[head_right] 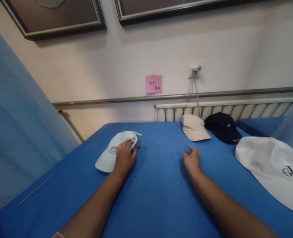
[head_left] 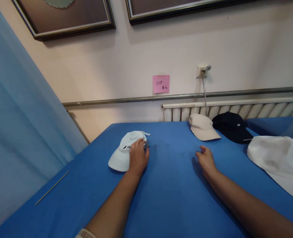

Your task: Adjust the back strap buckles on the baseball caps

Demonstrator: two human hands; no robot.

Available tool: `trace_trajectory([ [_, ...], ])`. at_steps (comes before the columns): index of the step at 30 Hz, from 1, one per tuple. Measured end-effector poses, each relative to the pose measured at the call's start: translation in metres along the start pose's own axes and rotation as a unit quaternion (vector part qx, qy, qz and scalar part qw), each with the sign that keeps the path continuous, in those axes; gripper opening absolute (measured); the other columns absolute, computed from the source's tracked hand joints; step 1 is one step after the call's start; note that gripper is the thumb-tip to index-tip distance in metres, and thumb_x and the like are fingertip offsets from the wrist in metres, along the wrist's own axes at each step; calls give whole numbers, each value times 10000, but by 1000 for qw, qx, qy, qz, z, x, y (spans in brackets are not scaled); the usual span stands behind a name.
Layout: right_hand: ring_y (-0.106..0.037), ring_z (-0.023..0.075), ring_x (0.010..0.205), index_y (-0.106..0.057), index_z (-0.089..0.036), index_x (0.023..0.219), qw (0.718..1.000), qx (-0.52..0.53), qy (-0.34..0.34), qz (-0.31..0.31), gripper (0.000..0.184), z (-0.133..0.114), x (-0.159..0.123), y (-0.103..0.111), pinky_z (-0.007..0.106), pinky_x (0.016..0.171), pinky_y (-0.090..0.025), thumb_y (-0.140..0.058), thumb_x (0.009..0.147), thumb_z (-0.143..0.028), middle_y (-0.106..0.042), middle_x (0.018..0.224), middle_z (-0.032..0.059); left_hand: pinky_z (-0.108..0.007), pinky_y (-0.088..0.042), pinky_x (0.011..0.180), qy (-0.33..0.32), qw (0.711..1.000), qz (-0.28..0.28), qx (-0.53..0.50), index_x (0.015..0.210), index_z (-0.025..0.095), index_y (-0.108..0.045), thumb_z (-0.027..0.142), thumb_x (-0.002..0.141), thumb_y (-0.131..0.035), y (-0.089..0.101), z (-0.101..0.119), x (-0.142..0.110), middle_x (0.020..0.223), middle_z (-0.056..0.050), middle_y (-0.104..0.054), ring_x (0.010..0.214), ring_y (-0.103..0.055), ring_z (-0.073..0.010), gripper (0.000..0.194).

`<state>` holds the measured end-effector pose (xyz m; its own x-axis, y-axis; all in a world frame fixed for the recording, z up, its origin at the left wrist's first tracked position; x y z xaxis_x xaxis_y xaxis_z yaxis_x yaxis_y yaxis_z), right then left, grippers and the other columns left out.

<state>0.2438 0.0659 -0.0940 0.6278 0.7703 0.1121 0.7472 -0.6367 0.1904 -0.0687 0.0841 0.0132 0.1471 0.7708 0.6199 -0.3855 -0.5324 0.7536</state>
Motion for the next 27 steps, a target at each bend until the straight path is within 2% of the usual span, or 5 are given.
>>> trace_trajectory([
  [7,-624,257,1084,-644,-239,1042,971,87,-4,-221,368,-24,-106,-32,375,924,-490,-572,681,-250,-654,1127,69,-545,-290,1015,111,980,11,163,1099,145,-653,250,795,-589,14,-40,8,1308,-167,-574,1255,-411,-379,328],
  [11,-659,199,858,-659,-255,848,957,102,46,-268,240,-31,-110,-39,340,824,-518,-580,632,-187,-661,1017,11,-520,-309,976,112,981,2,156,971,176,-709,194,853,-509,13,-45,8,1095,-130,-690,1077,-545,-325,233],
  [16,-612,169,652,-653,-240,878,948,100,41,-298,189,-24,-99,-35,299,622,-489,-579,703,-236,-671,761,2,-465,-344,971,47,984,136,104,989,203,-710,206,881,-526,28,-37,10,1179,-107,-644,1133,-488,-300,213],
  [22,-621,184,754,-620,-200,1005,981,136,15,-136,342,-33,-58,-6,303,683,-482,-617,716,-384,-673,823,38,-421,-367,981,-150,952,268,1,1021,256,-725,204,872,-575,49,7,-6,1160,-105,-559,1097,-491,-258,217],
  [27,-655,212,922,-576,-212,977,979,182,-85,29,334,-29,-4,31,299,716,-515,-537,735,-439,-668,987,68,-394,-414,926,-227,958,172,-30,1108,297,-700,204,883,-556,32,43,-19,1088,-86,-581,997,-548,-228,283],
])
Point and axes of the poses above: each hand's wrist, its own x-axis towards the middle knuckle, its own y-axis out of the back of the hand, z = x × y, the point moved 3 cm from there along x, towards the middle knuckle
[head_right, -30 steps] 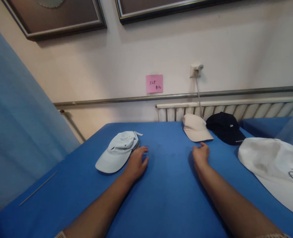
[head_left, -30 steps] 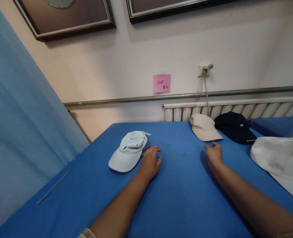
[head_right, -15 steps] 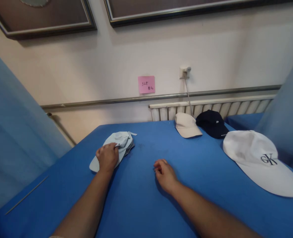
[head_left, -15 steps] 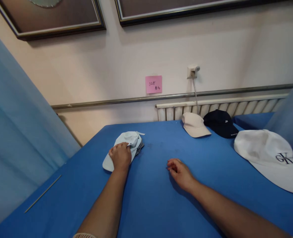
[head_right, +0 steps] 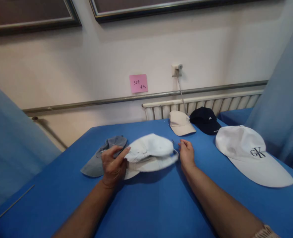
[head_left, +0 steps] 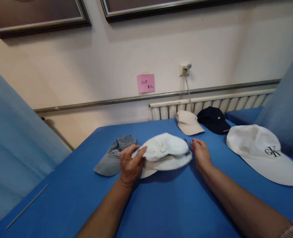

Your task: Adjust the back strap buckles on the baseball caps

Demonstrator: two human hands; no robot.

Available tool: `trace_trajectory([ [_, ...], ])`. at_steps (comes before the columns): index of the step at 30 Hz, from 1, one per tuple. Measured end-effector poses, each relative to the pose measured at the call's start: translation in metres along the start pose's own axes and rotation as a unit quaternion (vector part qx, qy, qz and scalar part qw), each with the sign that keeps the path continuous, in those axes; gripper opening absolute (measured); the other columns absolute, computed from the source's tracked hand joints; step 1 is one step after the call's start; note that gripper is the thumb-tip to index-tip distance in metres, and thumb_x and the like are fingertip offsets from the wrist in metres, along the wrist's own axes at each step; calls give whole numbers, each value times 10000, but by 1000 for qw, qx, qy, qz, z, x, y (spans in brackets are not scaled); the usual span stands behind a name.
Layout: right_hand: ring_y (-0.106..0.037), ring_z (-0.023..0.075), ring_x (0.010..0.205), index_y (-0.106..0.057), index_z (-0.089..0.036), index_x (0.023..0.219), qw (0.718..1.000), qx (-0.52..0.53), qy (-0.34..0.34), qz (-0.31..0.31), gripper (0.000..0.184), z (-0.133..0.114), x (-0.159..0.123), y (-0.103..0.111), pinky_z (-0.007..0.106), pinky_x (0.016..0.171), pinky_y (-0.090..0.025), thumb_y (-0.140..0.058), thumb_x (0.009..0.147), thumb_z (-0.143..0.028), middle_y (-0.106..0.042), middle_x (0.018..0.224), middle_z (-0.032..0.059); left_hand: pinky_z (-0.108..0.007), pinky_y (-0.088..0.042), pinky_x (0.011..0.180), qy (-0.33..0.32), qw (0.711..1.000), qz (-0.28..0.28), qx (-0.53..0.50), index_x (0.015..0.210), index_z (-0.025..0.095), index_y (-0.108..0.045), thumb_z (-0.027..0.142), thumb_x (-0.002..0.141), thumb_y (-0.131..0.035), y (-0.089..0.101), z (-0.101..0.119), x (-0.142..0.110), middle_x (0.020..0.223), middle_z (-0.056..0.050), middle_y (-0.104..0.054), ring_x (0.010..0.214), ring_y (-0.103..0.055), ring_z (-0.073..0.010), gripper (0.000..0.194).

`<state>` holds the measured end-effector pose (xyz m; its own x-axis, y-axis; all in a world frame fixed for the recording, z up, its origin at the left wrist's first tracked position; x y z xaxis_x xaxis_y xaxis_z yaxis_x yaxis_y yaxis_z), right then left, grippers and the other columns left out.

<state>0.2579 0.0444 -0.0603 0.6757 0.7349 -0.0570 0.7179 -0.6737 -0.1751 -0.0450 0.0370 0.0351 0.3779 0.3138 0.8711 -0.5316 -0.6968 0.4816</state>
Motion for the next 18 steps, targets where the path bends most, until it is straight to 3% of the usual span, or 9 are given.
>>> trace_trajectory([
  [4,-683,200,816,-567,-204,858,998,-25,-28,-45,298,-1,15,4,271,627,-522,-514,719,-462,-682,931,87,-338,-466,781,27,986,-162,-7,1156,272,-685,253,930,-470,-24,18,-2,957,-90,-620,823,-565,-198,313],
  [8,-657,195,689,-625,-176,781,983,-89,-26,-161,303,-1,3,-9,271,573,-485,-615,692,-466,-696,771,72,-301,-482,697,48,971,-234,0,1170,237,-672,289,950,-431,-33,23,-6,825,-79,-659,759,-608,-198,330],
  [13,-524,137,528,-622,-180,612,948,-174,20,-264,276,-2,-13,-20,239,499,-366,-722,615,-437,-606,555,-25,-310,-514,867,138,959,-219,-116,1180,224,-646,289,959,-432,-37,15,-13,1073,-58,-724,960,-674,-204,314],
  [16,-448,112,503,-544,-195,533,943,-211,63,-251,271,1,-18,-22,231,495,-308,-719,604,-389,-521,494,-62,-324,-501,949,207,940,-187,-194,1144,215,-648,277,967,-403,-44,12,-13,1126,-46,-711,1043,-659,-194,309],
  [18,-441,119,525,-525,-205,565,950,-214,81,-212,265,4,-21,-24,236,508,-307,-662,660,-411,-510,516,-61,-348,-489,979,240,927,-176,-227,1227,206,-591,278,968,-395,-51,13,-14,1199,-64,-677,1094,-639,-196,333],
])
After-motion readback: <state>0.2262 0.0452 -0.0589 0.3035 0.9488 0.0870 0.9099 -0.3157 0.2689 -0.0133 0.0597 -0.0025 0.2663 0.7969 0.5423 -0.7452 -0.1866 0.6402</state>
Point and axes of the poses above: each hand's wrist, its own x-axis towards the middle knuckle, its own y-axis out of the back of the hand, z = x × y, the point moved 3 cm from there along x, towards the middle knuckle
